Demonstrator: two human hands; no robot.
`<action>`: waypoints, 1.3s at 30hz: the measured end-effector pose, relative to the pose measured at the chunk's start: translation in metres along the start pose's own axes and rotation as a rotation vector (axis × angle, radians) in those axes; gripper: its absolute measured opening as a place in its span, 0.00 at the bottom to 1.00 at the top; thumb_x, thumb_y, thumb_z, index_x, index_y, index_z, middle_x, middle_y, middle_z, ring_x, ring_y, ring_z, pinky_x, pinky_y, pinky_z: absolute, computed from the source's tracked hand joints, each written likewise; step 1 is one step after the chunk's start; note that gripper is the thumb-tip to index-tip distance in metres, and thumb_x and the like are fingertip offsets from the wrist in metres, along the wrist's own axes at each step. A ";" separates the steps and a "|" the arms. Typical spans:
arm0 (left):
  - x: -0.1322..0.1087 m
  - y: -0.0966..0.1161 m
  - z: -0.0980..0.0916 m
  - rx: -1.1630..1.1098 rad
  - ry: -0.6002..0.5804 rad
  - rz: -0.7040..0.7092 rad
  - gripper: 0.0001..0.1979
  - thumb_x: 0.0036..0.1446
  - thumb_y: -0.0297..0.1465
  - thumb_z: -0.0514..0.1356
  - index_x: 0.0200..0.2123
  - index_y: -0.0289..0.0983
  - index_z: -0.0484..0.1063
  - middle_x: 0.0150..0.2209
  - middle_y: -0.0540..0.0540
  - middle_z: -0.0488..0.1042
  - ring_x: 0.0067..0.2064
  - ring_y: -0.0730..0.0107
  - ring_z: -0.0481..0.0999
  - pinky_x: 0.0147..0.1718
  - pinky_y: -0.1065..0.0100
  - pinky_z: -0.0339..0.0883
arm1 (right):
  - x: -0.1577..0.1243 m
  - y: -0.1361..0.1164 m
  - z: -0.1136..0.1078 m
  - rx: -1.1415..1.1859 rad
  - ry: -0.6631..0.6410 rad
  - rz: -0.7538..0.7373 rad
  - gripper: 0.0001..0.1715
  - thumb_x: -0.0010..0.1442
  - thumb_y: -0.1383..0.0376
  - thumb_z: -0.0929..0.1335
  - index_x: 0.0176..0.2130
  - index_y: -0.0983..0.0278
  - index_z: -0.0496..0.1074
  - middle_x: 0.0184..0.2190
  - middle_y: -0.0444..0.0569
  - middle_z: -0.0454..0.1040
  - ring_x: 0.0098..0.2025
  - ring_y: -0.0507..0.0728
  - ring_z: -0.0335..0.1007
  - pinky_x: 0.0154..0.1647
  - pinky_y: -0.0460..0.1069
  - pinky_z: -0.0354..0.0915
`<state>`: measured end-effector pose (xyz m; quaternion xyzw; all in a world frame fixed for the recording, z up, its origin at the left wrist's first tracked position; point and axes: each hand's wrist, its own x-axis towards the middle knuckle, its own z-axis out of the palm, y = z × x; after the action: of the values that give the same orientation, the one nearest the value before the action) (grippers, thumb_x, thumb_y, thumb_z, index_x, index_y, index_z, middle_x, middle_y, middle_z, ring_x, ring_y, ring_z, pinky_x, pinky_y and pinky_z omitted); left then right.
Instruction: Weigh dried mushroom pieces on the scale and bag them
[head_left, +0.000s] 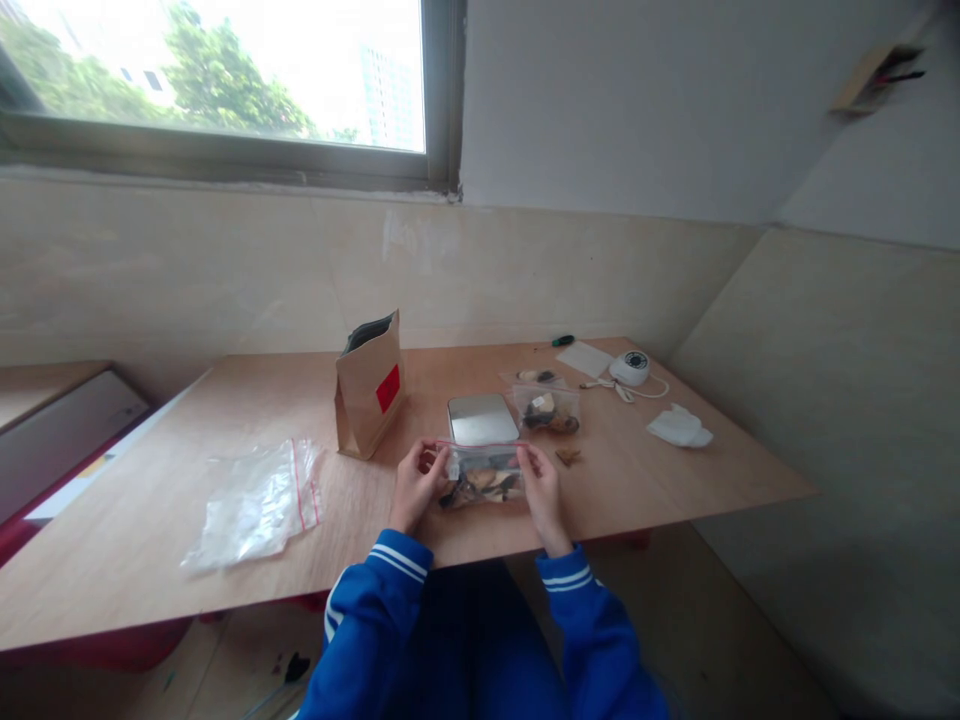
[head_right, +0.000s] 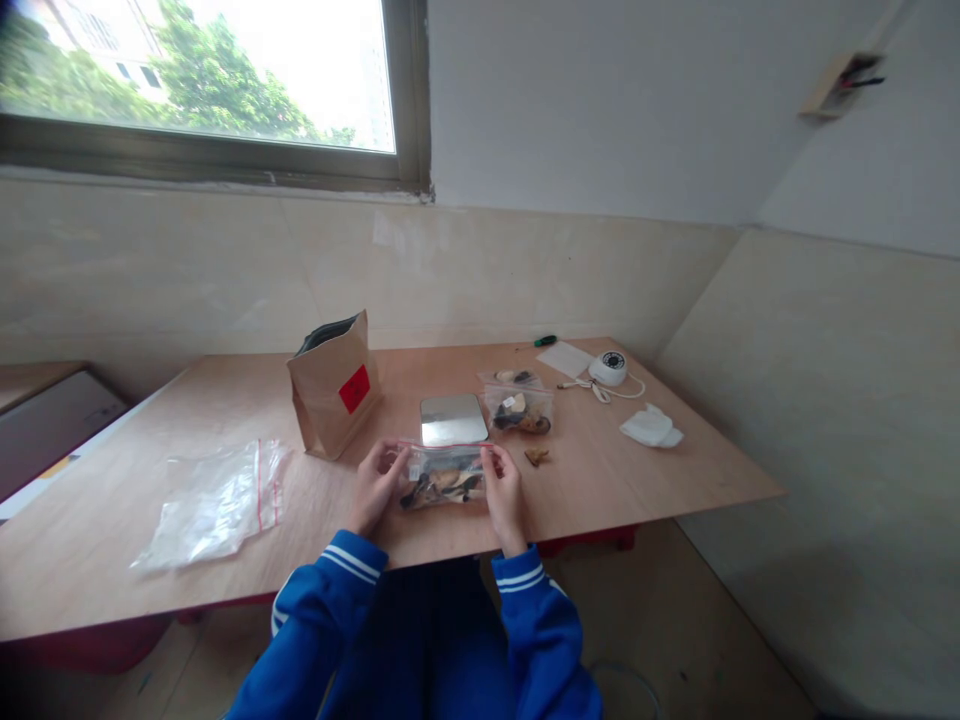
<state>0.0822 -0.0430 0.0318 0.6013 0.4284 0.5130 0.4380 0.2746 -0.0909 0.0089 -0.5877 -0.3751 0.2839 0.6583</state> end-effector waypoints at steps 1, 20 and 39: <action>0.000 -0.001 0.000 -0.005 0.004 -0.002 0.14 0.53 0.41 0.60 0.36 0.36 0.69 0.25 0.50 0.74 0.24 0.73 0.72 0.23 0.73 0.64 | 0.000 0.000 0.000 -0.002 0.005 0.004 0.26 0.53 0.47 0.67 0.40 0.66 0.73 0.25 0.47 0.75 0.27 0.56 0.70 0.27 0.48 0.65; -0.005 0.003 -0.001 -0.022 0.035 0.026 0.13 0.53 0.41 0.61 0.33 0.36 0.68 0.27 0.49 0.74 0.25 0.71 0.73 0.26 0.71 0.65 | -0.005 -0.004 -0.003 -0.051 0.060 -0.048 0.23 0.54 0.47 0.67 0.34 0.65 0.73 0.27 0.49 0.76 0.29 0.57 0.70 0.30 0.49 0.66; -0.003 0.008 -0.001 -0.032 -0.081 -0.002 0.14 0.53 0.41 0.59 0.33 0.36 0.69 0.30 0.48 0.73 0.33 0.67 0.74 0.31 0.70 0.67 | -0.009 -0.006 0.002 0.093 -0.111 0.052 0.20 0.52 0.51 0.70 0.36 0.64 0.73 0.32 0.49 0.78 0.36 0.58 0.74 0.38 0.51 0.69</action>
<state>0.0819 -0.0477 0.0388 0.6138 0.4028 0.4946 0.4651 0.2675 -0.0975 0.0132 -0.5496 -0.3819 0.3501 0.6553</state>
